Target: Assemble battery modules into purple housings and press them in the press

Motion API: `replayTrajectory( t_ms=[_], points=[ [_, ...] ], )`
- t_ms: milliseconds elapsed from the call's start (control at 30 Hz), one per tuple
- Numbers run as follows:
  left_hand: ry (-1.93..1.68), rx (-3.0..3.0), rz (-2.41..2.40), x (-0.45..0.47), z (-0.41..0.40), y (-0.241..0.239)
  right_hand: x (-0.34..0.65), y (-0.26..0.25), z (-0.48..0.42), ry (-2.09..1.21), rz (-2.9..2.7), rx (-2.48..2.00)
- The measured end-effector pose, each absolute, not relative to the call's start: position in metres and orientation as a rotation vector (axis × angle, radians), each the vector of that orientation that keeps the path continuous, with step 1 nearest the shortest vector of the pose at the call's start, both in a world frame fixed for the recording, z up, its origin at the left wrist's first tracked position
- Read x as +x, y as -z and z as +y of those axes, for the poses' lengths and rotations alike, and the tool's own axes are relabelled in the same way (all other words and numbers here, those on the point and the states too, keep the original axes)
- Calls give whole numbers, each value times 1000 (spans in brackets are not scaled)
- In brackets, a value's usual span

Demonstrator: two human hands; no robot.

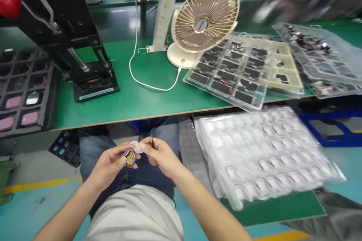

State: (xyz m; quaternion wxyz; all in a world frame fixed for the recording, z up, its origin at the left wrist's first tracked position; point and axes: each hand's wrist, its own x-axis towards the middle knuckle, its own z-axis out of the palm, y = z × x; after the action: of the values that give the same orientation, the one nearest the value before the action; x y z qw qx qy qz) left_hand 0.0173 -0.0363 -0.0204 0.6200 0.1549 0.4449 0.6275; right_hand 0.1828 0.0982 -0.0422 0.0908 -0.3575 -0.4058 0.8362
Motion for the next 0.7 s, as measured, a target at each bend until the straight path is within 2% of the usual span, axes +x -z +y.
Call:
replayTrajectory(
  t_ms=[67, 133, 200, 333, 433, 700],
  points=[
    [-1423, 356, 997, 12, -40, 18, 179, 41, 104, -2648, -1160, -999],
    [-1430, 335, 964, 9, -42, 16, 177, 36, 105, -2595, -1238, -972],
    [-1480, 302, 947, 6, -44, 16, 175, 26, 101, -2291, -1426, -942],
    [-1611, 321, 1029, 3, -46, 23, 173, 6, 84, -1483, -1860, -688],
    [-1677, 425, 1077, 4, -46, 26, 168, 2, 76, -1174, -2009, -500],
    [-1710, 520, 1086, 5, -47, 24, 159, 5, 76, -1069, -2057, -394]
  ],
)
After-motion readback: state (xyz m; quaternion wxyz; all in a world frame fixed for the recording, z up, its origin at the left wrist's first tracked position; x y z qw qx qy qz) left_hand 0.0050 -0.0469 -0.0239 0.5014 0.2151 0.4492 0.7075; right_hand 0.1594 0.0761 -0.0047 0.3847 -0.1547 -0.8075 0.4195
